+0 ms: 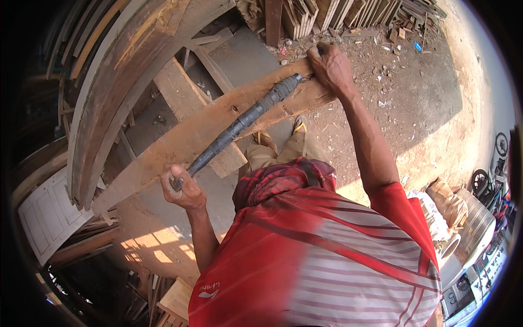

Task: The person uses a hammer to pry and remove nails from a wooden plank. They repeatedly strike and lever the hammer to extract nails, then lift the plank to inspect the underside.

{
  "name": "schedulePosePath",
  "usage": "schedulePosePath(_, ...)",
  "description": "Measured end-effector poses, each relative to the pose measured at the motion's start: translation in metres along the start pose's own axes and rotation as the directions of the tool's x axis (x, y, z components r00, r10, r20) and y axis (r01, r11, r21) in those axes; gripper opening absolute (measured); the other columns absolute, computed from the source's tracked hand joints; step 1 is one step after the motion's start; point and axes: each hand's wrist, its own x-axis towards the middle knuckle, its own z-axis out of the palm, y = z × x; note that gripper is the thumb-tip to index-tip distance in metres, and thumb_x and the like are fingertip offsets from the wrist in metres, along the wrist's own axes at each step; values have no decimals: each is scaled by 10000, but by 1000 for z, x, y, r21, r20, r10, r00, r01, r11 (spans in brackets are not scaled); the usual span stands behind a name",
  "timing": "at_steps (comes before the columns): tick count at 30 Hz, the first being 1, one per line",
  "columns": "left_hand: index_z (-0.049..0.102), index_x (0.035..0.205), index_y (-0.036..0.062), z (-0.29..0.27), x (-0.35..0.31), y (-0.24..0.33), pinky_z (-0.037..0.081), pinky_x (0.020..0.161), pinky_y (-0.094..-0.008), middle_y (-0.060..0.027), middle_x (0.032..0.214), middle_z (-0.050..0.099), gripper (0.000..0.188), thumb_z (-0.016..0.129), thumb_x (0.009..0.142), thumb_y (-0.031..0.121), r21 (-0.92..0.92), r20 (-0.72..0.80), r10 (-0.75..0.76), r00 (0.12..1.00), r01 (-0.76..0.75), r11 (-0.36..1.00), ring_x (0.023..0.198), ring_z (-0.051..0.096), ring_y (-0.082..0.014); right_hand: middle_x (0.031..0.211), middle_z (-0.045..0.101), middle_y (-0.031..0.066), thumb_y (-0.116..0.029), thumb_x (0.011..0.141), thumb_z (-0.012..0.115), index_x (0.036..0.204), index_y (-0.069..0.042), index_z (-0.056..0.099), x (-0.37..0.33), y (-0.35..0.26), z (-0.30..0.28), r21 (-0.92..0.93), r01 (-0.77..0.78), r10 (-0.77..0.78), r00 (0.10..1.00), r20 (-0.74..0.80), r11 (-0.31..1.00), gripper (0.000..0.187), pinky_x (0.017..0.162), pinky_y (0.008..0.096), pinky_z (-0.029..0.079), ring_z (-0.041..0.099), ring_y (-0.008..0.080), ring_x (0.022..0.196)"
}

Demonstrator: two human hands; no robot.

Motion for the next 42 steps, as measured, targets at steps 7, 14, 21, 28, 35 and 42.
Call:
schedulePosePath(7, 622, 901, 20, 9, 119, 81, 414, 595, -292, -14, 724, 532, 224, 663, 1036, 194, 30, 271, 276, 922, -294, 955, 659, 479, -109, 934, 674, 343, -350, 951, 557, 976, 2, 718, 5, 3, 2, -2, -18, 18, 999, 40, 1000, 388, 831, 537, 527, 672, 492, 919)
schedulePosePath(14, 727, 1144, 16, 67, 220, 187, 512, 762, -269, -23, 901, 706, 216, 708, 1012, 185, 42, 519, 457, 722, -556, 830, 835, 620, -99, 993, 678, 328, -343, 994, 530, 958, 1, 730, 0, 1, 0, 27, 4, -5, 1000, 17, 1000, 400, 871, 528, 532, 673, 472, 953)
schedulePosePath(21, 706, 1025, 4, 51, 178, 268, 514, 676, -295, -86, 835, 685, 192, 791, 906, 127, -55, 691, 593, 413, -788, 614, 711, 626, -146, 1000, 688, 292, -397, 988, 521, 998, -61, 756, 0, 1, 4, -8, -54, 54, 998, 15, 999, 410, 855, 522, 548, 687, 445, 958)
schedulePosePath(28, 705, 986, 2, 53, 176, 276, 477, 636, -277, -44, 783, 636, 205, 809, 904, 159, -32, 623, 610, 490, -763, 646, 691, 578, -119, 997, 707, 264, -401, 970, 569, 1089, -85, 767, 1, 11, 13, 64, -12, 16, 998, -67, 998, 391, 849, 511, 555, 694, 443, 945)
schedulePosePath(35, 722, 1036, 30, 101, 229, 254, 440, 696, -283, -2, 769, 556, 311, 705, 997, 338, -13, 613, 519, 596, -649, 761, 717, 504, -120, 985, 711, 265, -391, 969, 573, 1034, -81, 775, 1, 10, 9, 44, -47, 50, 997, -65, 998, 375, 839, 507, 561, 699, 438, 938)
schedulePosePath(42, 739, 1088, 53, 86, 252, 241, 448, 741, -275, 16, 788, 561, 365, 698, 994, 403, 208, 685, 346, 641, -627, 751, 751, 516, -109, 986, 717, 250, -398, 965, 579, 1025, -78, 773, 1, 8, 15, 61, -1, 7, 994, -109, 998, 378, 812, 504, 568, 703, 442, 896)
